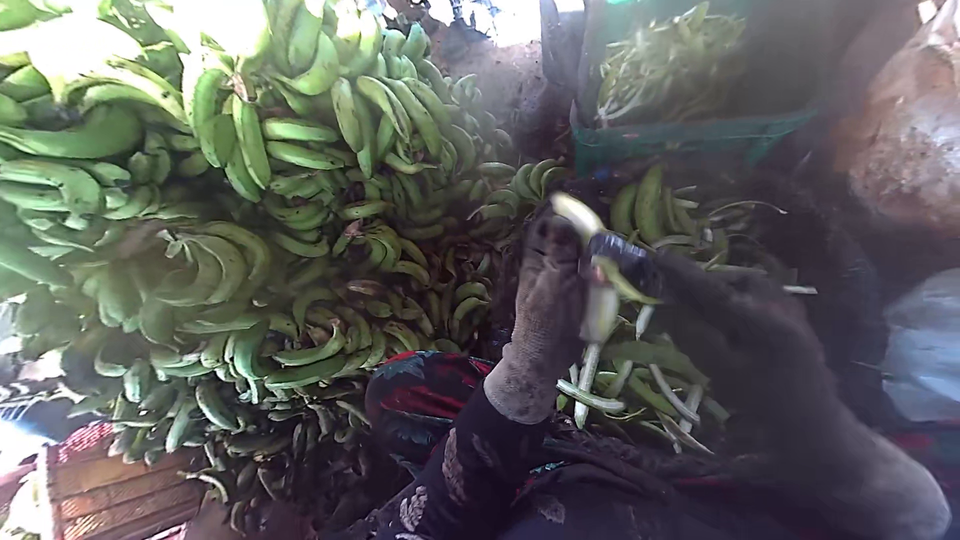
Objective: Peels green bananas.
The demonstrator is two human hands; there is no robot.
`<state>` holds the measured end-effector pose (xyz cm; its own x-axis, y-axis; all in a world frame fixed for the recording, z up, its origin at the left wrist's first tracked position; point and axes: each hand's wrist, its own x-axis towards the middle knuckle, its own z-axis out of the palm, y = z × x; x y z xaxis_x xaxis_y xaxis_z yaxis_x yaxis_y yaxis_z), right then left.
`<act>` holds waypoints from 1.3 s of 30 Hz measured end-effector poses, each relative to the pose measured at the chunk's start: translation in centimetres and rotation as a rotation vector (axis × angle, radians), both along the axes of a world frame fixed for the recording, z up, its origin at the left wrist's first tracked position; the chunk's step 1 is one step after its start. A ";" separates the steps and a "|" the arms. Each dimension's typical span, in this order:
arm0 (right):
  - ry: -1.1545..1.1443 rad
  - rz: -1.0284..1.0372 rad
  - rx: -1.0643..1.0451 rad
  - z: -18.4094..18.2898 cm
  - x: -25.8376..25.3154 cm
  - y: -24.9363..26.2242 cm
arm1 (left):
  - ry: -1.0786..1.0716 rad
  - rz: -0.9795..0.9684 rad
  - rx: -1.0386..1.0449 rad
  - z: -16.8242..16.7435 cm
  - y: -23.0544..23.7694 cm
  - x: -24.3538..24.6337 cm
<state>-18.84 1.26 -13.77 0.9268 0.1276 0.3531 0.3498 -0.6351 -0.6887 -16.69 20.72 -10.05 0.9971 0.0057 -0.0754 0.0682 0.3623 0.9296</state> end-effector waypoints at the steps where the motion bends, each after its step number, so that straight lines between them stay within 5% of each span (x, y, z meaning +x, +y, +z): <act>1: 0.032 -0.042 -0.067 0.1 1.0 -0.6 | 0.094 -0.118 0.084 0.0 0.0 -0.5; 4: 0.216 -0.108 -0.172 0.8 2.6 -2.0 | 0.253 -0.197 0.083 0.1 -0.2 -1.2; 9: -0.076 -0.088 0.067 -0.2 -2.4 1.5 | 0.220 0.209 -0.223 1.5 -0.4 1.2; 12: -0.139 -0.103 -0.029 -1.4 -1.5 1.4 | 0.124 -0.068 0.041 -0.8 0.2 0.0; 14: 0.021 -0.061 -0.156 -1.0 0.4 -0.2 | 0.144 -0.294 0.252 -2.7 1.0 -0.9; 17: 0.353 0.032 -0.269 -0.2 1.3 -0.6 | 0.326 -0.345 0.092 -3.9 1.3 -2.3; 22: 0.505 -0.052 -0.393 -1.3 2.0 -0.2 | 0.268 -0.436 0.097 -1.1 2.2 -3.8; 27: 0.107 -0.057 -0.104 -1.3 -0.4 0.9 | 0.242 -0.079 -0.104 -1.4 1.7 -1.6; 31: -0.129 -0.057 0.010 -1.0 -3.7 2.5 | 0.375 0.147 -0.227 1.5 0.7 -0.2; 34: -0.147 -0.053 0.047 -2.0 -3.3 2.5 | 0.111 0.032 0.109 -0.1 0.4 -0.7; 36: 0.009 -0.034 -0.025 -2.1 -1.7 1.2 | -0.055 -0.128 0.484 -2.4 0.8 -1.6; 39: 0.643 0.085 -0.175 -2.5 0.0 -1.2 | 0.062 -0.214 0.354 -3.6 1.0 -3.0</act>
<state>-18.79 0.09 -16.23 0.9299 0.2150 -0.2986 -0.0419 -0.7443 -0.6665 -19.70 21.72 -13.61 0.9723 -0.1648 -0.1658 0.1668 -0.0077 0.9860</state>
